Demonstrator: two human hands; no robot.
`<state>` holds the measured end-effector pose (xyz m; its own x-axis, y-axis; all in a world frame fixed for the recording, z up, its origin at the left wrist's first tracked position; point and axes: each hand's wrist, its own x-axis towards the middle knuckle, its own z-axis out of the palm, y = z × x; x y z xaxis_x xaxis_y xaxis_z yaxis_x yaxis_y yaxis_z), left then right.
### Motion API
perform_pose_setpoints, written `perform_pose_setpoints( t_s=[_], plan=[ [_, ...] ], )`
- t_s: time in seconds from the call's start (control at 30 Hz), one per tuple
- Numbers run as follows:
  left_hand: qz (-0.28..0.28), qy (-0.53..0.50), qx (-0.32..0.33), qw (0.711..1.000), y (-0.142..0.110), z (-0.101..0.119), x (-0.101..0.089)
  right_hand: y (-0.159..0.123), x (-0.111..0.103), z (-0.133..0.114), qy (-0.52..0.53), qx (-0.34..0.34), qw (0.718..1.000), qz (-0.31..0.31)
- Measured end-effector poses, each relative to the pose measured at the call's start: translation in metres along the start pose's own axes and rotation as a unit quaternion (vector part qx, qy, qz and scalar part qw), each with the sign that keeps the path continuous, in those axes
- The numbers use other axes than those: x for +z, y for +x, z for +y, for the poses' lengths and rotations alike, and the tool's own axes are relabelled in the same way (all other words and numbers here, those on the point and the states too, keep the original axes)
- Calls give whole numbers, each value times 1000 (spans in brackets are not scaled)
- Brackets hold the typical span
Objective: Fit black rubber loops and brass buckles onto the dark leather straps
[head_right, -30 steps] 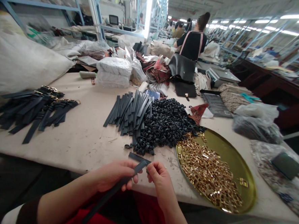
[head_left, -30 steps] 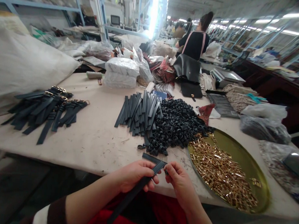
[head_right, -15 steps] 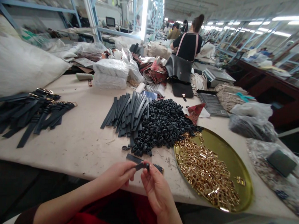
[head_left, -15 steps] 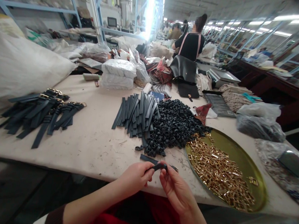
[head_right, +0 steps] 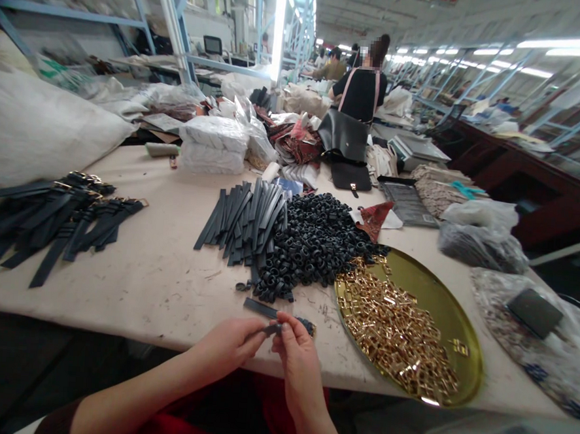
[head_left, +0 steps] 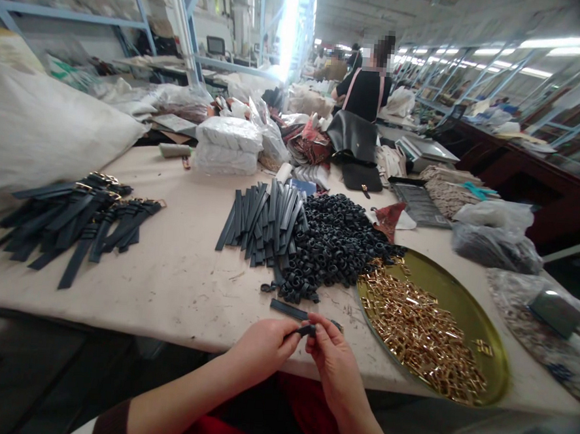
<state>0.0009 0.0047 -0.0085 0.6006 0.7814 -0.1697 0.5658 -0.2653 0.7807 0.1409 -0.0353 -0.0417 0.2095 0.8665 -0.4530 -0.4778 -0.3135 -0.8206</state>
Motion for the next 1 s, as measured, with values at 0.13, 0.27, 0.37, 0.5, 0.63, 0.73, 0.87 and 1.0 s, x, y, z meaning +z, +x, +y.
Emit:
perform_pose_setpoints(
  t_s=[0.13,0.27,0.37,0.5,0.63,0.73,0.87,1.0],
  plan=[
    [1,-4,1,1000,0,2,1,-5,-4,-2,-55,-10,998,-26],
    [-3,-2,15,1000,-1,4,3,-8,-9,-4,-152,-44,987,-25],
    [-19,17,18,999,-1,2,6,-8,-13,-2,-225,-100,969,-36],
    [-33,43,18,998,-1,2,9,-9,-16,-4,-296,-149,940,-86],
    [-23,-27,17,999,1,11,9,-7,-19,-15,-241,-118,959,-88],
    [-35,-35,-24,998,2,15,7,-6,-21,-18,-220,-122,965,-74],
    [-36,-11,-27,999,3,14,8,-8,-23,-13,-180,-87,977,-74],
    [-38,0,-29,999,4,18,10,-8,-23,-12,-141,-63,984,-93]
  ],
)
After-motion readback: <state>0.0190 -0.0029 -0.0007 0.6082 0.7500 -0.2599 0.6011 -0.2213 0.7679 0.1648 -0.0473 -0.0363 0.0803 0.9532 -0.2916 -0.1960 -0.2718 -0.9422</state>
